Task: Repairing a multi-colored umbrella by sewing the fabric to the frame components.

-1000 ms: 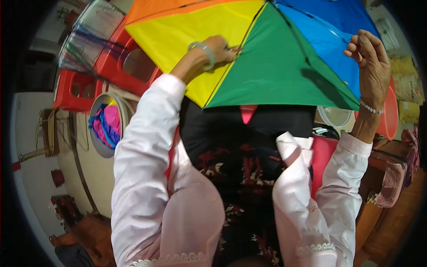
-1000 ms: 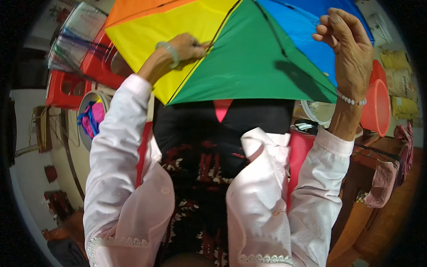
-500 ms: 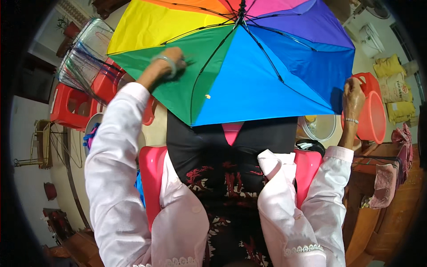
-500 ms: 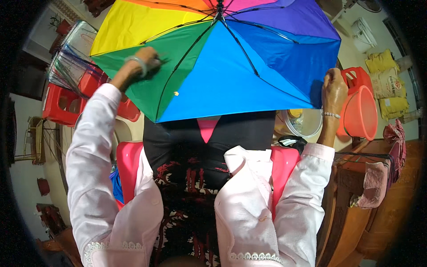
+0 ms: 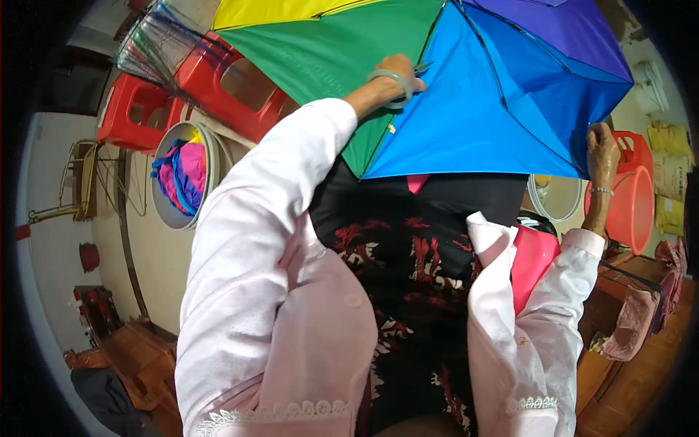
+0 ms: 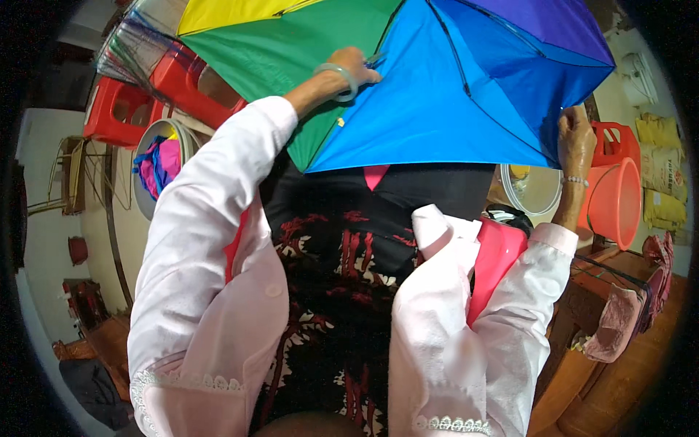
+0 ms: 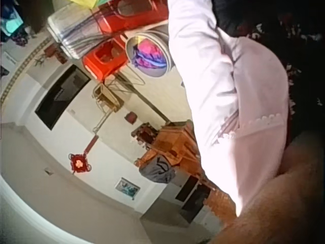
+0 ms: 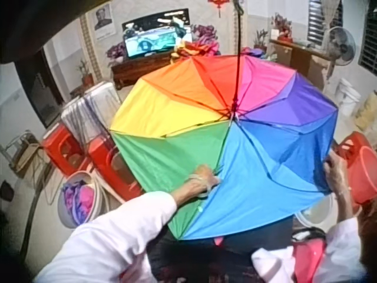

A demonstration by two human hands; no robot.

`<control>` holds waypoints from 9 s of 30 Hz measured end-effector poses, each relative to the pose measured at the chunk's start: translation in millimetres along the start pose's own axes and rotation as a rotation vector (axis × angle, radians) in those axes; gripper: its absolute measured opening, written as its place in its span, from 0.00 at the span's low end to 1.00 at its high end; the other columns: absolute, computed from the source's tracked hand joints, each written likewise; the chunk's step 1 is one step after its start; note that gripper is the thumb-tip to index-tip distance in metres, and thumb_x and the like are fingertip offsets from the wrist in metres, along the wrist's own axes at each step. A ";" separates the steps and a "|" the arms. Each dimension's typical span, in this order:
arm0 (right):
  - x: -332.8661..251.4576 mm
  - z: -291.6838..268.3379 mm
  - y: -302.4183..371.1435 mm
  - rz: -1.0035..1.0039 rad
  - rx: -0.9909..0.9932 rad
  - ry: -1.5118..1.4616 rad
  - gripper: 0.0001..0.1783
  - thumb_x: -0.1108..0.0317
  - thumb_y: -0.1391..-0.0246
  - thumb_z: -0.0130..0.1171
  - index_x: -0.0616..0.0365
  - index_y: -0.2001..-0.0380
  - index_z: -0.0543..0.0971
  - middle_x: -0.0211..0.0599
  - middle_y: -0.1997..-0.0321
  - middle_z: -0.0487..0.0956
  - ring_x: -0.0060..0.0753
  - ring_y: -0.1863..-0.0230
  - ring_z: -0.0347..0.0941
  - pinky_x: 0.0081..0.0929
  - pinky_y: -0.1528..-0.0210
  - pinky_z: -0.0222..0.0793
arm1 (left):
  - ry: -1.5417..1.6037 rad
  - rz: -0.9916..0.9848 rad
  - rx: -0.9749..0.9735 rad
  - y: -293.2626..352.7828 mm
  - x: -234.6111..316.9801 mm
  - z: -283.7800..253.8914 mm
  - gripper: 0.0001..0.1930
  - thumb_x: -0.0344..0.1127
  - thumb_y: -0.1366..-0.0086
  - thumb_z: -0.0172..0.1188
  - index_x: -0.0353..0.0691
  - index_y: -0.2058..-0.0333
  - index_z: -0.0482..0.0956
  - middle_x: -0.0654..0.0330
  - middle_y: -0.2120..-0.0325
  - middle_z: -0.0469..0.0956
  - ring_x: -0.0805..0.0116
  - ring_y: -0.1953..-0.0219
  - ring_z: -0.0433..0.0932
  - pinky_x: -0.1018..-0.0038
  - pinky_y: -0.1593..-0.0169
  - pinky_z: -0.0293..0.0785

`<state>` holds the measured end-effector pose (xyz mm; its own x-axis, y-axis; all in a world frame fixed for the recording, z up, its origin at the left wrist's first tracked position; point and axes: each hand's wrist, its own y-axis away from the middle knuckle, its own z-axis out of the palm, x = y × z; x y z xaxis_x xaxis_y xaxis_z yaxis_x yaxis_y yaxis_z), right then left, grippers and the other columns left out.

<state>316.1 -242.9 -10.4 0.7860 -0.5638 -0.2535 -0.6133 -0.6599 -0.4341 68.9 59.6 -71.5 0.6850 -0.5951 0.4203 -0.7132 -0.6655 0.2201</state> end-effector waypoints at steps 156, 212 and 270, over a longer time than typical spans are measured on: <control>-188.4 129.9 -4.0 0.383 -0.275 -1.406 0.08 0.69 0.49 0.52 0.63 0.70 0.71 0.35 0.77 0.74 0.20 0.81 0.70 0.19 0.79 0.72 | 0.181 0.580 0.666 41.5 -25.5 53.0 0.09 0.28 0.53 0.61 0.37 0.71 0.73 0.58 0.78 0.72 0.62 0.80 0.72 0.71 0.77 0.69; -173.4 125.6 -6.2 0.439 -0.251 -1.434 0.09 0.67 0.49 0.53 0.63 0.73 0.72 0.33 0.79 0.73 0.19 0.82 0.69 0.17 0.80 0.71 | -0.132 0.160 0.259 25.2 -24.9 37.1 0.12 0.36 0.52 0.61 0.31 0.76 0.74 0.49 0.80 0.76 0.62 0.81 0.75 0.71 0.77 0.69; -219.7 177.2 22.0 -0.080 -0.488 -0.435 0.07 0.70 0.60 0.53 0.61 0.75 0.76 0.51 0.69 0.76 0.53 0.65 0.72 0.42 0.64 0.69 | 0.971 -0.346 -0.098 23.8 -20.3 28.3 0.09 0.30 0.42 0.50 0.28 0.74 0.70 0.53 0.82 0.74 0.71 0.87 0.68 0.79 0.84 0.62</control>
<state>143.7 -45.6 -117.4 0.7273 -0.3192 -0.6076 -0.4360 -0.8986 -0.0497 42.3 43.1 -99.7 0.4707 0.2705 0.8398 -0.5387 -0.6657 0.5164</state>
